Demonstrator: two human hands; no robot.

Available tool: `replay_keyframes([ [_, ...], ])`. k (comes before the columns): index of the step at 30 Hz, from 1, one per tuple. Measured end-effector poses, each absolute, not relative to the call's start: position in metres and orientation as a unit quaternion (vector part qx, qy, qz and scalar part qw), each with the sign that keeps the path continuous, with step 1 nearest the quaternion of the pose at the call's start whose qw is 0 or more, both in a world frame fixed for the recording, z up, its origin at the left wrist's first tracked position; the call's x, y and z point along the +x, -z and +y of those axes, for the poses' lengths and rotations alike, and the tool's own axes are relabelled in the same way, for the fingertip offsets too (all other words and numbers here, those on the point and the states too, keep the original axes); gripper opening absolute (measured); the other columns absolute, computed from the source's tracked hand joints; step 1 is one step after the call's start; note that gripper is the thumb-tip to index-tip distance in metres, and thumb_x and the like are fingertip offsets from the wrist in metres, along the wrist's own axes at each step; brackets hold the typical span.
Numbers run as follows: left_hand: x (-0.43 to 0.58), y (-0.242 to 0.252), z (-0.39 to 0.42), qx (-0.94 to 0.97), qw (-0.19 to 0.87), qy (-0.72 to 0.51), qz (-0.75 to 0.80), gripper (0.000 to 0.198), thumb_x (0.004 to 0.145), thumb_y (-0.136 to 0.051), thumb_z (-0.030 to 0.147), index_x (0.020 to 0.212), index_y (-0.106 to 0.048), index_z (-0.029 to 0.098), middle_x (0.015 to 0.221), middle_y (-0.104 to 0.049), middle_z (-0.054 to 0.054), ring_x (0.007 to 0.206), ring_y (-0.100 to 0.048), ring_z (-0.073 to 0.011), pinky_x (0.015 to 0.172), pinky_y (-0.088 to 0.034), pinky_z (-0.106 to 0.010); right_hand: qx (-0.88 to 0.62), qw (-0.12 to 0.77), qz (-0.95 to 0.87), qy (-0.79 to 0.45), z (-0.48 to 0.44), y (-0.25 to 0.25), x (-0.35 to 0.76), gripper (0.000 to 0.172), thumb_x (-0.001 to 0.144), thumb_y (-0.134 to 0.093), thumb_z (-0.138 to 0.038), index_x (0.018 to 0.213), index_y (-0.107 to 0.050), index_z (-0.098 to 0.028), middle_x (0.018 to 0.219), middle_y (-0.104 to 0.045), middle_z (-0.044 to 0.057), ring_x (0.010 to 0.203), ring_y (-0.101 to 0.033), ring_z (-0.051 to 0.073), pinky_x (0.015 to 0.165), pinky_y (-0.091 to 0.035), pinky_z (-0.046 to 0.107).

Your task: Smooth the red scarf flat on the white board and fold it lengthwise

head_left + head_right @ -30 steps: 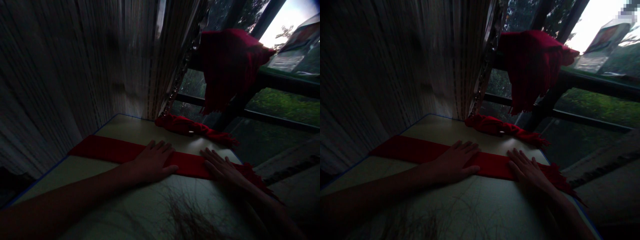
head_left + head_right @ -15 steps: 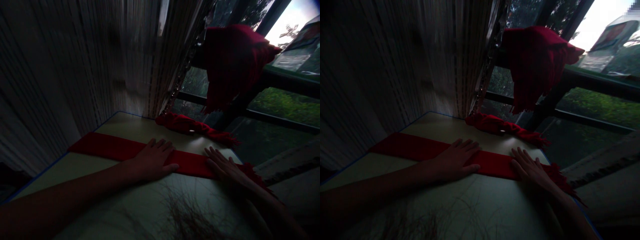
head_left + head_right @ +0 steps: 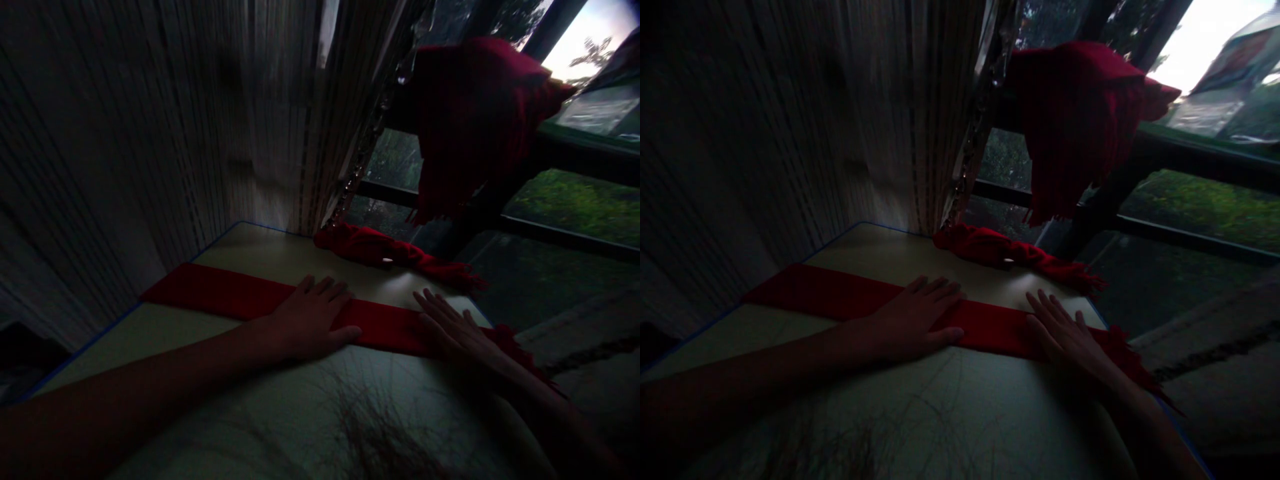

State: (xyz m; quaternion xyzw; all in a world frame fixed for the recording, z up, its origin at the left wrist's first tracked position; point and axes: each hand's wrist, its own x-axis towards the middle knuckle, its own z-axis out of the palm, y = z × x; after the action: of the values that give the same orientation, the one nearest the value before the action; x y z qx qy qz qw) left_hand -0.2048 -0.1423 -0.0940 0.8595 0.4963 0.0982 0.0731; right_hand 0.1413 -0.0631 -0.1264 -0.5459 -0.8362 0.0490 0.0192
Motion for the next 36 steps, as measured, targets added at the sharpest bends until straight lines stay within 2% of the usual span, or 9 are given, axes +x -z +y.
replay_keyframes([
  [4,-0.205,0.093,-0.143,0.857,0.077,-0.093,0.502,0.078,0.104,-0.035,0.07,0.162,-0.036,0.018,0.17,-0.032,-0.014,0.159,-0.024,-0.0337,0.127,-0.016,-0.056,-0.502,0.048,-0.864,-0.022,-0.074,0.128,0.115,0.068,0.105,-0.018,-0.064,0.168,-0.017,-0.037,0.175,-0.012,0.0,0.16,-0.008,0.029,0.125,-0.009,0.068],
  [8,-0.204,0.093,-0.143,0.858,0.074,-0.098,0.498,0.077,0.104,-0.034,0.07,0.161,-0.038,0.019,0.17,-0.033,-0.013,0.158,-0.027,-0.033,0.127,-0.016,-0.057,-0.52,0.023,-0.853,-0.03,-0.073,0.132,0.118,0.068,0.105,-0.017,-0.064,0.167,-0.022,-0.037,0.174,-0.017,-0.001,0.159,-0.012,0.031,0.125,-0.014,0.069],
  [12,-0.204,0.093,-0.143,0.857,0.077,-0.09,0.502,0.078,0.104,-0.034,0.07,0.162,-0.036,0.018,0.17,-0.031,-0.013,0.159,-0.024,-0.0335,0.127,-0.016,-0.057,-0.547,0.018,-0.836,-0.023,-0.064,0.134,0.138,0.069,0.104,-0.016,-0.064,0.167,-0.022,-0.035,0.173,-0.02,0.002,0.159,-0.016,0.035,0.122,-0.02,0.073],
  [18,-0.204,0.091,-0.144,0.856,0.081,-0.085,0.504,0.078,0.104,-0.035,0.07,0.162,-0.036,0.017,0.171,-0.031,-0.013,0.159,-0.023,-0.0339,0.128,-0.015,-0.058,-0.498,0.033,-0.866,-0.012,-0.073,0.132,0.114,0.067,0.105,-0.016,-0.063,0.168,-0.019,-0.037,0.174,-0.014,-0.001,0.16,-0.009,0.03,0.125,-0.01,0.069],
  [23,-0.205,0.094,-0.143,0.859,0.068,-0.096,0.497,0.077,0.104,-0.034,0.07,0.161,-0.038,0.018,0.17,-0.032,-0.013,0.158,-0.026,-0.0335,0.127,-0.017,-0.058,-0.518,0.018,-0.855,-0.029,-0.072,0.133,0.119,0.067,0.105,-0.016,-0.064,0.166,-0.023,-0.039,0.174,-0.017,-0.003,0.159,-0.012,0.031,0.125,-0.012,0.068],
  [28,-0.205,0.094,-0.142,0.86,0.074,-0.094,0.496,0.078,0.104,-0.034,0.07,0.162,-0.037,0.018,0.17,-0.032,-0.013,0.159,-0.025,-0.0337,0.127,-0.017,-0.059,-0.536,0.024,-0.844,-0.02,-0.066,0.133,0.13,0.068,0.104,-0.015,-0.064,0.167,-0.019,-0.038,0.174,-0.019,0.0,0.159,-0.015,0.032,0.123,-0.017,0.071],
  [33,-0.205,0.093,-0.143,0.857,0.081,-0.087,0.502,0.079,0.104,-0.033,0.071,0.162,-0.036,0.018,0.171,-0.031,-0.013,0.159,-0.023,-0.033,0.128,-0.015,-0.058,-0.508,0.03,-0.861,-0.008,-0.075,0.129,0.109,0.068,0.104,-0.016,-0.065,0.167,-0.018,-0.038,0.175,-0.012,-0.002,0.16,-0.01,0.029,0.125,-0.01,0.067],
  [36,-0.205,0.093,-0.143,0.857,0.076,-0.091,0.502,0.079,0.104,-0.033,0.071,0.162,-0.036,0.019,0.171,-0.031,-0.013,0.159,-0.024,-0.0325,0.128,-0.015,-0.058,-0.526,0.011,-0.85,-0.018,-0.074,0.129,0.113,0.07,0.103,-0.016,-0.067,0.167,-0.019,-0.038,0.174,-0.012,-0.002,0.16,-0.01,0.03,0.125,-0.012,0.069],
])
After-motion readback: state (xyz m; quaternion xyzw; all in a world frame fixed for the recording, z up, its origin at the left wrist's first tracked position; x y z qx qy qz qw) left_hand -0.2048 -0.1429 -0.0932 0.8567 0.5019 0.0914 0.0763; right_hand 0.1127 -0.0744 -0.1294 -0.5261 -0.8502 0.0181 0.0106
